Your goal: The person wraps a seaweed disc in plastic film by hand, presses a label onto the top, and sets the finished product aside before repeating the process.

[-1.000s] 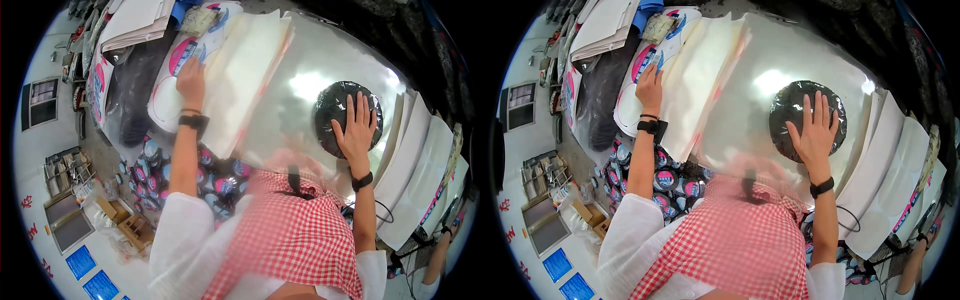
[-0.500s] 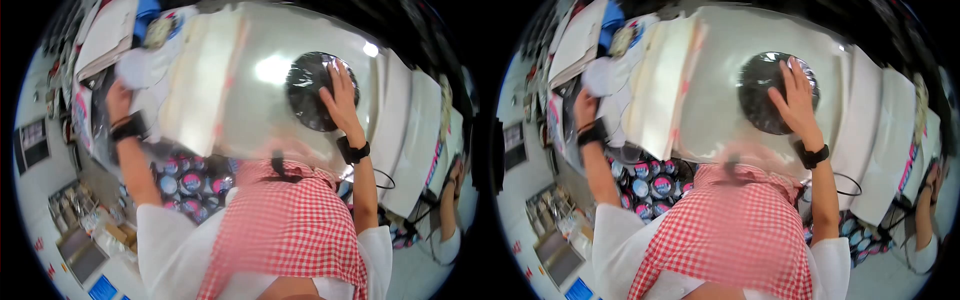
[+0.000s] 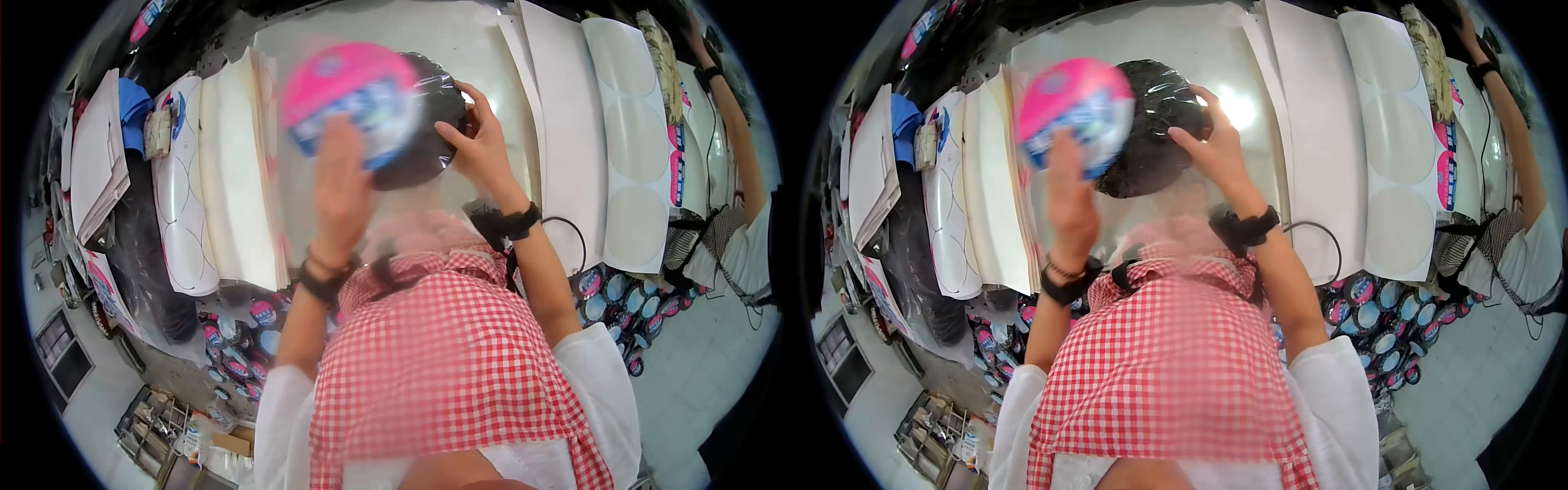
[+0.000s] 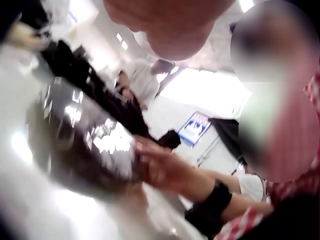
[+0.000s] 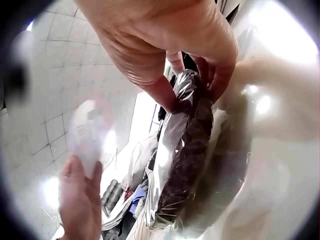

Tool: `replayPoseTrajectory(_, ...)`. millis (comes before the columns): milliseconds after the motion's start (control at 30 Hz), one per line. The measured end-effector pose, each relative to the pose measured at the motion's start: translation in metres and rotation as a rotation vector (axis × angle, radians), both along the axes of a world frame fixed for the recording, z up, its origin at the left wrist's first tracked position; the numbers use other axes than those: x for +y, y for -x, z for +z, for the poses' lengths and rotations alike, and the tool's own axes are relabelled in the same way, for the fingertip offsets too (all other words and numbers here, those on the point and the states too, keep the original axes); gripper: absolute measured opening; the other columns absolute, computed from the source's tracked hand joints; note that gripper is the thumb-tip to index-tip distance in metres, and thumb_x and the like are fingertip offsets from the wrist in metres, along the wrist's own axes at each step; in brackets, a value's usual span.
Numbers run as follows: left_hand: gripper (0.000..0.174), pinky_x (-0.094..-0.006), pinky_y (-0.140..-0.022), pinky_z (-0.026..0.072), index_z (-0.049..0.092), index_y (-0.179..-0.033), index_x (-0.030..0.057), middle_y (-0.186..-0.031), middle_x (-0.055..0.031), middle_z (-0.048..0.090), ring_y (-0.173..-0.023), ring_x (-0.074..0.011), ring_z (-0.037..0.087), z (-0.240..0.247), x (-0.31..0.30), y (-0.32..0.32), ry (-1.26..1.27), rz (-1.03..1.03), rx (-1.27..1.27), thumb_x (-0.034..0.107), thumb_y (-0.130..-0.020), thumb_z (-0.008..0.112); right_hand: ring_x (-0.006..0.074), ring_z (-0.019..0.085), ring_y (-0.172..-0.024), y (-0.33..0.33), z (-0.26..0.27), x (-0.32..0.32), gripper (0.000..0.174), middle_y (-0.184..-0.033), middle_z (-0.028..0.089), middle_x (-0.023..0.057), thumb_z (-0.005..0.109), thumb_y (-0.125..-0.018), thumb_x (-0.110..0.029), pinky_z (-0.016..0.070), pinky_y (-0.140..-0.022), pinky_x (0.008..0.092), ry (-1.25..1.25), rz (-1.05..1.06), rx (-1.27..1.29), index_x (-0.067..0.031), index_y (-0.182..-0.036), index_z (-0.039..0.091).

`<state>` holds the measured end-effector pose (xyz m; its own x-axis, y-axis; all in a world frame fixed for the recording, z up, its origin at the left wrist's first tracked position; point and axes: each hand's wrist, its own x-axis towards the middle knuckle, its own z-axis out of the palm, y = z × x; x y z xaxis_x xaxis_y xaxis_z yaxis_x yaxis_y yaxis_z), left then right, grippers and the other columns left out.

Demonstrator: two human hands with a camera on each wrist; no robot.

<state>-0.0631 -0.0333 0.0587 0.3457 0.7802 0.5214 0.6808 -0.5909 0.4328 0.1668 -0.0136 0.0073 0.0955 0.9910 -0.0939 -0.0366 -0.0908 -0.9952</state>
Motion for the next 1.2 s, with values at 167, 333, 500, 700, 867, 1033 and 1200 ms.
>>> replayPoseTrajectory(167,0.045,-0.0564,-0.108,0.0313,0.050,-0.133,-0.0032,-0.140,-0.0188,0.048,-0.133,-0.0362,0.044,-0.043,0.007,-0.023,0.155,-0.104,0.142,0.014,-0.092,0.051,0.0173,0.065,-0.094,-0.002,0.009,-0.002,0.066,-0.107,0.066,0.0114,0.072,-0.079,-0.004,0.0525,-0.082,0.0311,0.046,0.003,-0.122,-0.0099,-0.139,0.044)
replayPoseTrajectory(333,0.053,-0.0692,-0.101,0.0199,0.053,-0.135,0.0115,-0.146,-0.0081,0.044,-0.133,-0.0258,0.044,0.019,0.018,-0.040,0.284,-0.054,0.544,0.034,-0.087,0.059,0.0187,0.062,-0.102,-0.012,0.008,-0.001,0.061,-0.118,0.062,0.0141,0.063,-0.085,0.000,0.0513,-0.087,0.0326,0.052,0.079,0.030,-0.0099,-0.141,0.042)
replayPoseTrajectory(500,0.060,-0.0685,-0.101,0.0194,0.047,-0.141,0.0150,-0.149,-0.0088,0.039,-0.139,-0.0250,0.035,-0.018,0.066,-0.057,0.099,-0.168,0.459,0.044,-0.089,0.057,0.0184,0.060,-0.105,-0.019,-0.001,0.002,0.060,-0.118,0.061,0.0146,0.061,-0.087,0.000,0.0509,-0.087,0.0322,0.106,0.107,0.061,-0.0091,-0.142,0.040)
replayPoseTrajectory(700,0.064,-0.0460,-0.109,0.0303,0.044,-0.139,0.0035,-0.142,-0.0154,0.045,-0.133,-0.0287,0.040,-0.050,0.088,0.041,0.579,0.060,0.069,0.035,-0.088,0.066,0.0171,0.064,-0.094,-0.022,-0.011,0.008,0.054,-0.113,0.062,0.0139,0.062,-0.088,-0.003,0.0534,-0.078,0.0301,0.161,-0.020,0.217,-0.0004,-0.138,0.042)
replayPoseTrajectory(867,0.065,-0.0395,-0.094,0.0447,0.039,-0.141,0.0037,-0.128,-0.0117,0.056,-0.110,-0.0253,0.056,0.022,0.023,0.080,0.873,-0.617,-1.452,0.014,-0.084,0.068,0.0146,0.066,-0.084,0.003,0.074,0.013,0.041,-0.102,0.067,0.0071,0.065,-0.091,-0.018,0.0536,-0.073,0.0276,0.091,0.223,0.151,-0.0011,-0.126,0.054)
replayPoseTrajectory(1033,0.084,-0.0405,-0.081,0.0558,0.028,-0.147,0.0086,-0.122,-0.0093,0.060,-0.097,-0.0230,0.065,0.110,-0.023,0.160,0.240,-1.438,-2.095,0.002,-0.077,0.073,0.0243,0.066,-0.092,-0.052,0.107,0.098,0.037,-0.106,0.066,0.0137,0.067,-0.087,-0.025,0.0520,-0.080,0.0333,-0.318,-0.063,-0.723,-0.0048,-0.117,0.062)
replayPoseTrajectory(1200,0.110,-0.0489,-0.095,0.0449,0.014,-0.155,0.0242,-0.142,-0.0088,0.043,-0.123,-0.0223,0.049,0.107,-0.007,0.148,0.450,-0.963,-1.735,0.018,-0.070,0.085,0.0301,0.047,-0.127,-0.150,0.082,0.261,0.054,-0.137,0.051,0.0127,0.066,-0.077,-0.013,0.0382,-0.104,0.0383,-0.619,-0.640,-1.717,-0.0081,-0.129,0.051)
